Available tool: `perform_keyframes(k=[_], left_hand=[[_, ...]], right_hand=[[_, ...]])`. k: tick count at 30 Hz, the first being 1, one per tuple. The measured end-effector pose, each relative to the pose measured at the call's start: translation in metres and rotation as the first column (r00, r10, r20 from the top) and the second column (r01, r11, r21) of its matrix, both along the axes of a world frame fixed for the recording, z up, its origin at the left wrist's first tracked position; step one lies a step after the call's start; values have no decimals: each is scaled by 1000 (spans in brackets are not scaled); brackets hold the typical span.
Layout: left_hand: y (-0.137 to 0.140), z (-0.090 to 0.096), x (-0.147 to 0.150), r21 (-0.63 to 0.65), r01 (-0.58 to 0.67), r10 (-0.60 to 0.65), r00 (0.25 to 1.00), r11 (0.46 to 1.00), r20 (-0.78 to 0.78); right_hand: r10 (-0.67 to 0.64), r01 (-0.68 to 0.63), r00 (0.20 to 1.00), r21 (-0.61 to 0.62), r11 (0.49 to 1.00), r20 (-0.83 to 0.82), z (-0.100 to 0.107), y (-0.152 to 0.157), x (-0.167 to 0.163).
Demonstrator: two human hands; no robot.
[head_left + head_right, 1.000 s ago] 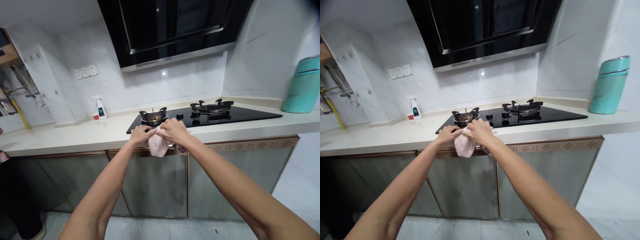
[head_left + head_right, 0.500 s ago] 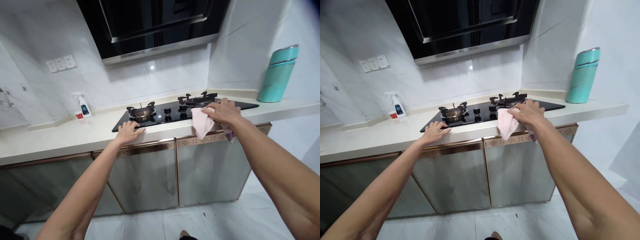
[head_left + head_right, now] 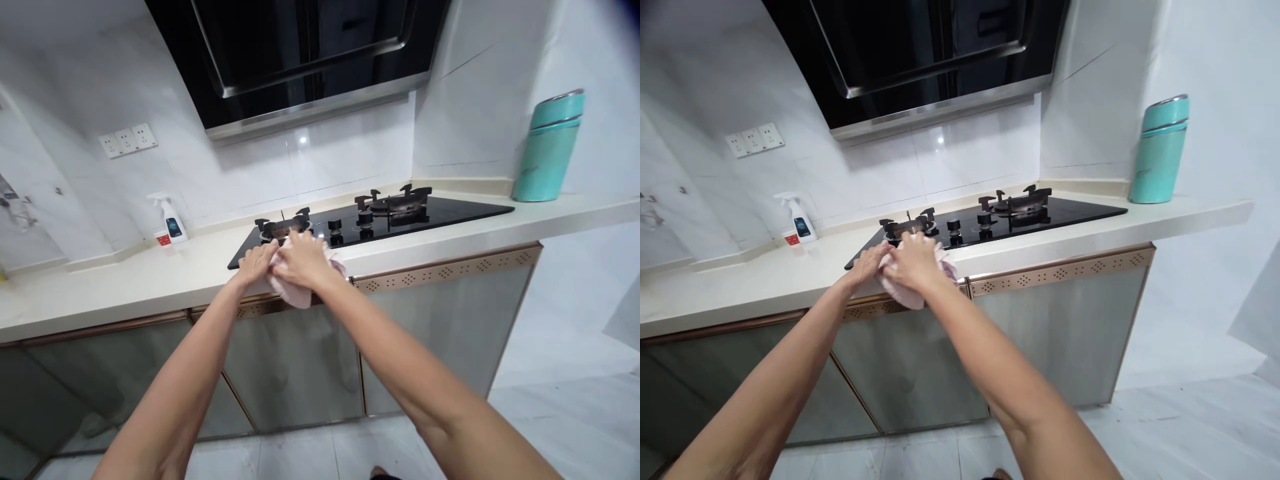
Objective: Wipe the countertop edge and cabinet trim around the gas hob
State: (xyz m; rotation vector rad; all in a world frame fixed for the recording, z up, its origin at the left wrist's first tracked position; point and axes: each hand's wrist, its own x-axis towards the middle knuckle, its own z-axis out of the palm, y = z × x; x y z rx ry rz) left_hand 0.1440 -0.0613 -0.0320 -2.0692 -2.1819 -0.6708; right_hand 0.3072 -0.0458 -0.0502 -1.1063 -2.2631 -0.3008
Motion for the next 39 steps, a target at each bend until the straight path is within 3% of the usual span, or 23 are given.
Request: perform_keyframes(k=[3, 7, 11, 19, 21, 24, 27, 30, 34, 39], left_hand=[[-3, 0, -2, 28, 5, -4, 1000, 1000, -17], [-3, -5, -6, 62, 48, -44, 997, 997, -64], [0, -7, -7, 28, 40, -38, 997, 999, -73], [-6, -9, -1, 57, 49, -45, 997, 997, -69], [-6, -11, 0, 62, 57, -53, 997, 996, -62], [-5, -14, 1, 77, 68, -64, 996, 995, -62], [-5, -15, 4, 87, 72, -66, 995, 994, -71], [-5, -16, 7, 91, 65, -58, 995, 994, -78], [-4, -17, 7, 105, 48, -38, 995, 993, -96], [1, -15, 1, 81, 4, 7, 991, 997, -133]], right_hand=[[57, -57, 998, 65, 996, 4, -3, -6, -23], [111, -111, 994, 46, 993, 3, -6, -4, 1], [83, -83, 996, 15, 996, -7, -12, 10, 58], [-215, 210, 954, -45, 977, -211, -36, 55, 215], [-300, 295, 922, -61, 954, -244, -41, 58, 240], [-336, 338, 901, -44, 940, -275, -49, 55, 253], [-299, 319, 907, 21, 947, -297, -59, 49, 238], [-190, 225, 944, 105, 969, -268, -64, 40, 203], [-59, 80, 989, 160, 984, -134, -57, 17, 124], [28, -36, 999, 198, 979, 42, -33, -12, 23]])
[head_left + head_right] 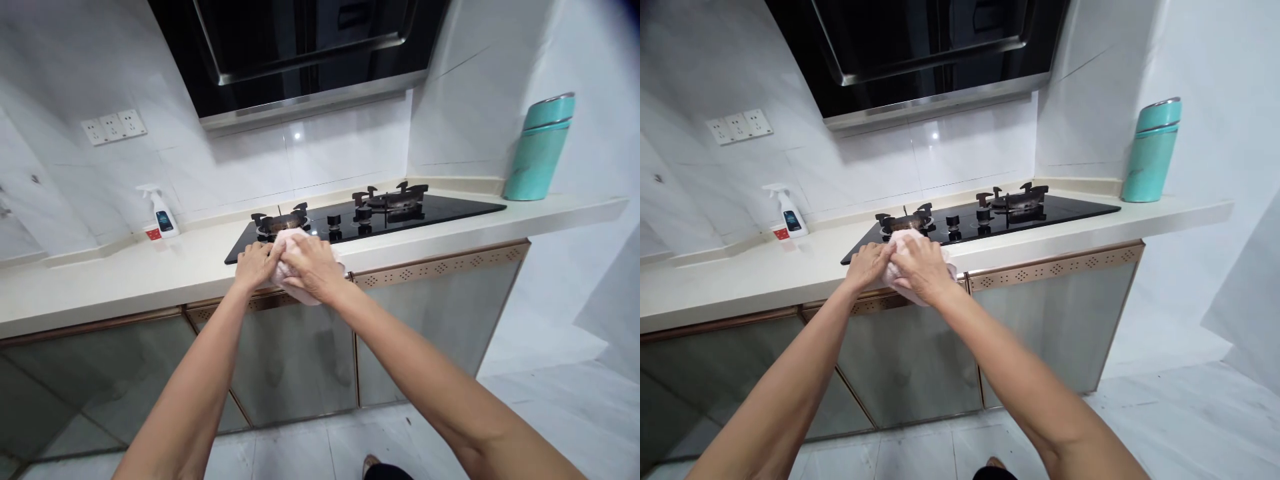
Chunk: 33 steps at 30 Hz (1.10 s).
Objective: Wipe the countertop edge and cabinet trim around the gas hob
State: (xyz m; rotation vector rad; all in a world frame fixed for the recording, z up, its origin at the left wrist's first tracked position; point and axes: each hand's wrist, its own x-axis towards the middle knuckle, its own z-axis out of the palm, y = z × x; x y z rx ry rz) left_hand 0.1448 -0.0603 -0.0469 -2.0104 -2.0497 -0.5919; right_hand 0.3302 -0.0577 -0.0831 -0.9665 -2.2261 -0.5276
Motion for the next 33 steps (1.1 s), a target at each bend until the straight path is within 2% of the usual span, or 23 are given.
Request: perform_keyframes(k=[3, 7, 10, 15, 19, 22, 24, 27, 33], left_hand=[[2, 3, -4, -13, -40, 40, 999, 999, 15], [1, 3, -5, -7, -19, 19, 1000, 1000, -21], [-1, 1, -4, 0, 4, -4, 1000, 1000, -30], [-4, 0, -1, 20, 31, -31, 1000, 999, -3], [-5, -4, 3, 59, 38, -38, 999, 998, 4], [-5, -7, 5, 72, 39, -38, 999, 997, -6], [-5, -8, 6, 82, 40, -39, 999, 996, -9], [-5, -9, 9, 98, 28, -27, 1000, 995, -12], [-7, -9, 12, 123, 4, -2, 1000, 992, -12]], right_hand=[[-17, 17, 1000, -3, 1000, 6, 8, -3, -22], [42, -42, 999, 37, 998, -4, 1, 8, -2], [24, -22, 999, 36, 999, -39, -8, 23, 37], [-171, 170, 980, -13, 985, -98, -18, 47, 131], [-410, 398, 898, -107, 911, -156, -23, 55, 207], [-501, 467, 844, -200, 861, -189, -21, 58, 238], [-526, 478, 832, -253, 841, -176, -14, 59, 240], [-532, 471, 838, -326, 820, -125, 1, 59, 218], [-373, 320, 926, -402, 858, -59, 30, 51, 127]])
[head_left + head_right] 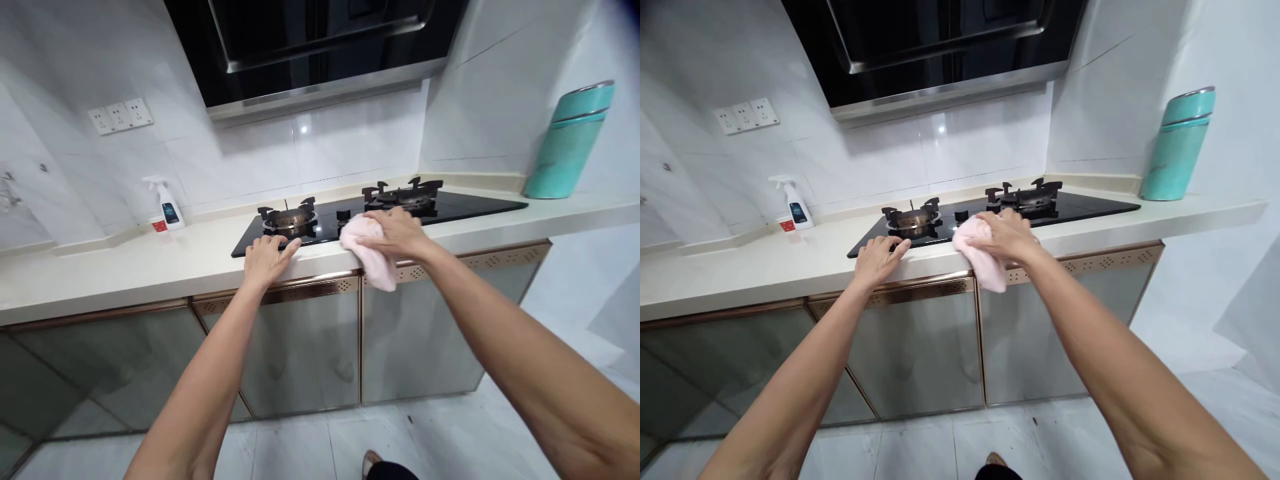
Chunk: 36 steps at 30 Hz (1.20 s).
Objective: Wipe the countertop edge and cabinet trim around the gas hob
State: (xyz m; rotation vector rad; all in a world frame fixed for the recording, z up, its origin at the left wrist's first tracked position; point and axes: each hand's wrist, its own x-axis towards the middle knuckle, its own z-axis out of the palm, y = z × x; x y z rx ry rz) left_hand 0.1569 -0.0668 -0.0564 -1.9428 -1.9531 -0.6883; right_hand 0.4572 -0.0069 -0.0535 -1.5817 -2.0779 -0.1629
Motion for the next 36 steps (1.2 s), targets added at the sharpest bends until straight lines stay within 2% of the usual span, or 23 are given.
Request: perform_keyframes(k=[6, 8, 10, 14, 18, 20, 24, 28, 31, 36], left_hand=[[2, 1, -4, 4, -21, 21, 999, 1000, 36], [2, 2, -7, -1, -11, 11, 999, 1000, 40], [2, 4, -10, -10, -4, 5, 999, 1000, 44], [2, 4, -13, -18, 10, -9, 999, 1000, 40], [2, 2, -12, -14, 17, -16, 998, 1000, 58], [2, 2, -11, -11, 16, -15, 997, 1000, 70], [0, 2, -10, -22, 31, -29, 996, 999, 89], [-2, 1, -7, -4, 58, -57, 993, 998, 102], [-3, 1, -4, 4, 59, -59, 993, 998, 102], [-3, 0, -1, 19, 47, -49, 995, 999, 90]], right_hand=[[197, -200, 979, 65, 978, 47, 2, -20, -108], [261, -265, 964, 108, 958, 52, 0, -25, -131], [322, -326, 946, 123, 937, 50, -2, -27, -140], [408, -412, 911, 82, 907, 68, -4, -24, -120], [378, -385, 921, 88, 919, 91, -8, -15, -82], [318, -324, 945, 94, 941, 74, -10, -10, -57], [111, -111, 994, 76, 991, 5, -14, -2, -2], [-91, 93, 994, 42, 995, -61, -14, 8, 32], [-168, 167, 983, -15, 986, -69, -10, 12, 28], [-14, 14, 1000, 4, 1000, 16, -2, 7, -21]])
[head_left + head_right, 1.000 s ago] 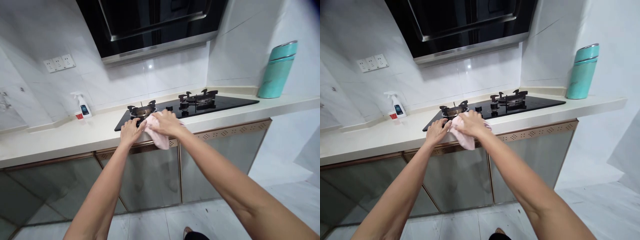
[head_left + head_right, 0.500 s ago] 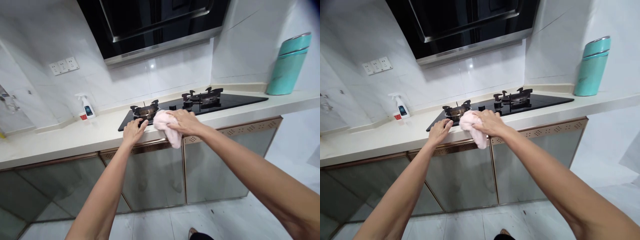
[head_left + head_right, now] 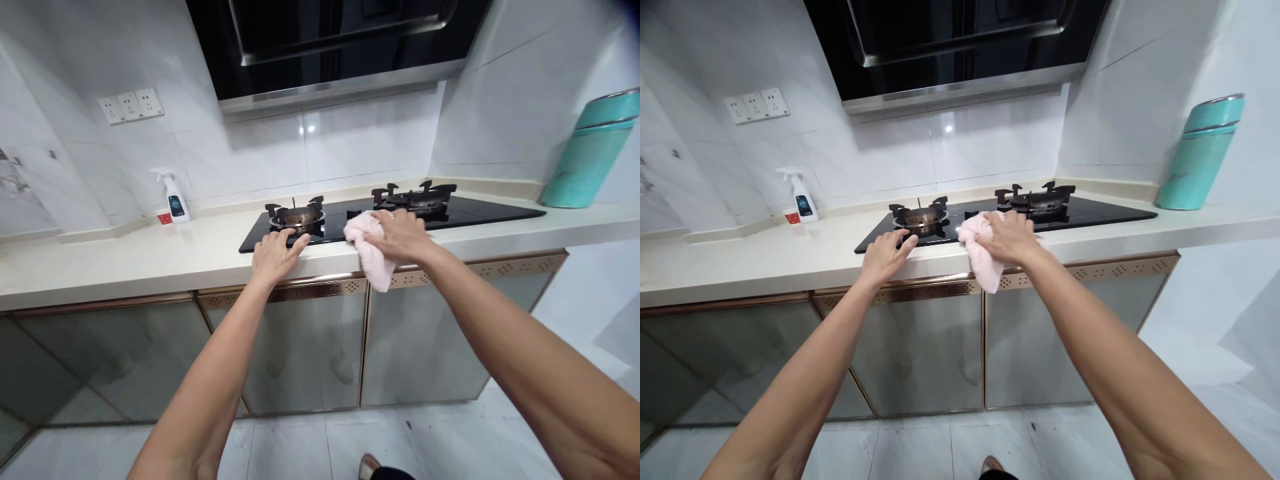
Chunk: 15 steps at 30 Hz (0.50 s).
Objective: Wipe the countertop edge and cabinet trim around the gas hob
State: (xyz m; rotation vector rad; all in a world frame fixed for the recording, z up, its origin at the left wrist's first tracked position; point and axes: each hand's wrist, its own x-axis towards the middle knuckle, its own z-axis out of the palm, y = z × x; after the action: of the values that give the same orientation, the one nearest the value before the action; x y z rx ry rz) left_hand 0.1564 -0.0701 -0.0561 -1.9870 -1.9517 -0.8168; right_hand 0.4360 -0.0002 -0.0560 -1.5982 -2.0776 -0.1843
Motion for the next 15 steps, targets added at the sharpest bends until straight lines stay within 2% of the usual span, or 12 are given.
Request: perform_keyframes(k=[3, 7, 9, 12, 15], left_hand=[[1, -1, -1, 3, -13, 13, 1000, 1000, -21], [2, -1, -3, 8, -22, 22, 1000, 1000, -16], [2, 0, -4, 18, -51, 51, 998, 999, 24], [3, 0, -6, 27, -65, 64, 997, 997, 41], [4, -1, -8, 20, -29, 30, 1000, 999, -9]], right_hand=[[140, -142, 989, 32, 989, 52, 2, -7, -46], [333, -337, 939, 49, 940, 87, 5, -17, -107], [392, -395, 917, 42, 918, 73, 6, -19, -126], [439, -440, 898, 33, 897, 40, 8, -18, -130], [435, -435, 900, -6, 900, 22, 8, -10, -108]])
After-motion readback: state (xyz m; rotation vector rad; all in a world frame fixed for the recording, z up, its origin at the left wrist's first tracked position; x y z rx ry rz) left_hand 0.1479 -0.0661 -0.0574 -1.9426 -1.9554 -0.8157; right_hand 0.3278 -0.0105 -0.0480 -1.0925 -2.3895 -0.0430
